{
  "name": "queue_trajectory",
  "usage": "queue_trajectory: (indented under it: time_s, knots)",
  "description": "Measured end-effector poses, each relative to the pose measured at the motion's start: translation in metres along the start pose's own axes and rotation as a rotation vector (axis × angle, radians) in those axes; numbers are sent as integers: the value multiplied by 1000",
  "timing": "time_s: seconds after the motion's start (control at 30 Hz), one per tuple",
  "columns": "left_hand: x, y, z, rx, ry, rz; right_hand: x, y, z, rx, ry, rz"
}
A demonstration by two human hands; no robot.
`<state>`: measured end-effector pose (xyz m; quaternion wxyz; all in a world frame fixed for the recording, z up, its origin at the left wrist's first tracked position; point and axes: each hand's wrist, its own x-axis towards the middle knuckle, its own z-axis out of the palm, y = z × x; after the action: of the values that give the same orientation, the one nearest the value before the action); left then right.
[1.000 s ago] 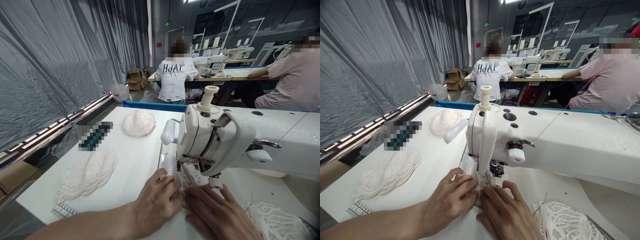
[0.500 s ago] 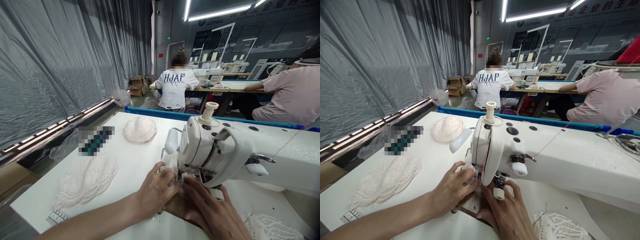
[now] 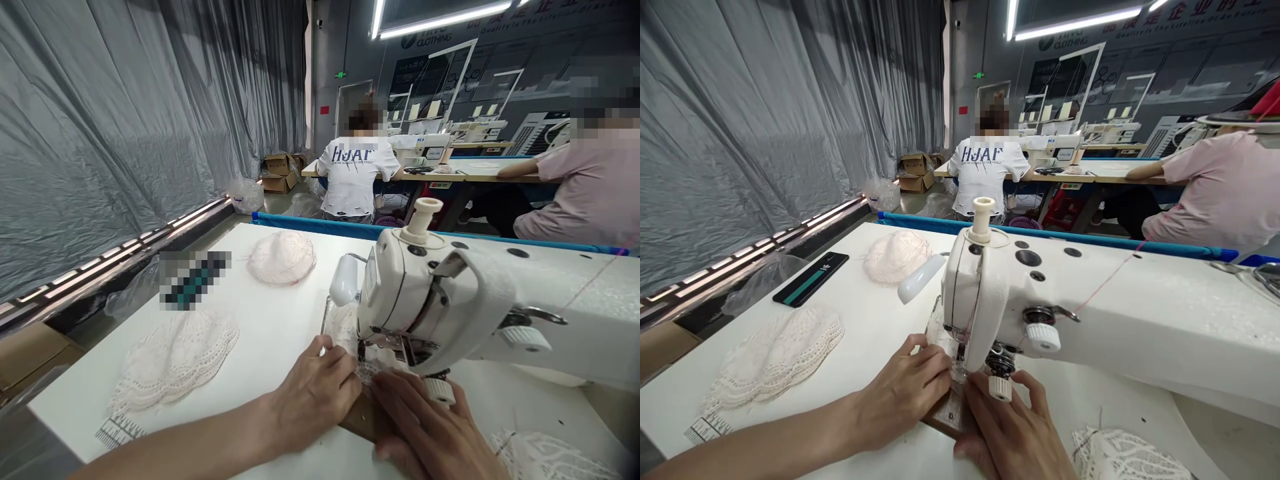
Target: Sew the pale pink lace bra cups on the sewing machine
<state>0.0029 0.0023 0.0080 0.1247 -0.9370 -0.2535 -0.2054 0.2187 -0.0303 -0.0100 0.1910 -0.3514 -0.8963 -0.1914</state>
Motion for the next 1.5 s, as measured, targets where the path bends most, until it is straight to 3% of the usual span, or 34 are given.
queue_trajectory:
  time_s: [0.43, 0.6, 0.77, 1.07, 1.17, 1.27, 1.4, 1.5]
  knots:
    - [2, 4, -5, 14, 42, 19, -5, -1, 2, 152, 8, 64]
    - [1, 1, -4, 47, 38, -1, 3, -7, 4, 208, 173, 172]
    - [2, -8, -1, 48, -24, -44, 6, -1, -4, 153, 43, 72]
    - [11, -21, 7, 22, -20, -102, -1, 8, 9, 65, -1, 116]
    - [3, -15, -3, 38, -95, -149, 5, 4, 3, 78, 39, 120]
    - [-22, 2, -27, 38, -181, -147, 10, -13, -1, 148, 50, 88]
    - [-51, 23, -61, -46, -304, -141, 13, -42, 0, 278, 204, 61]
    - [-55, 22, -65, -145, -306, -120, 15, -49, -3, 274, 197, 29]
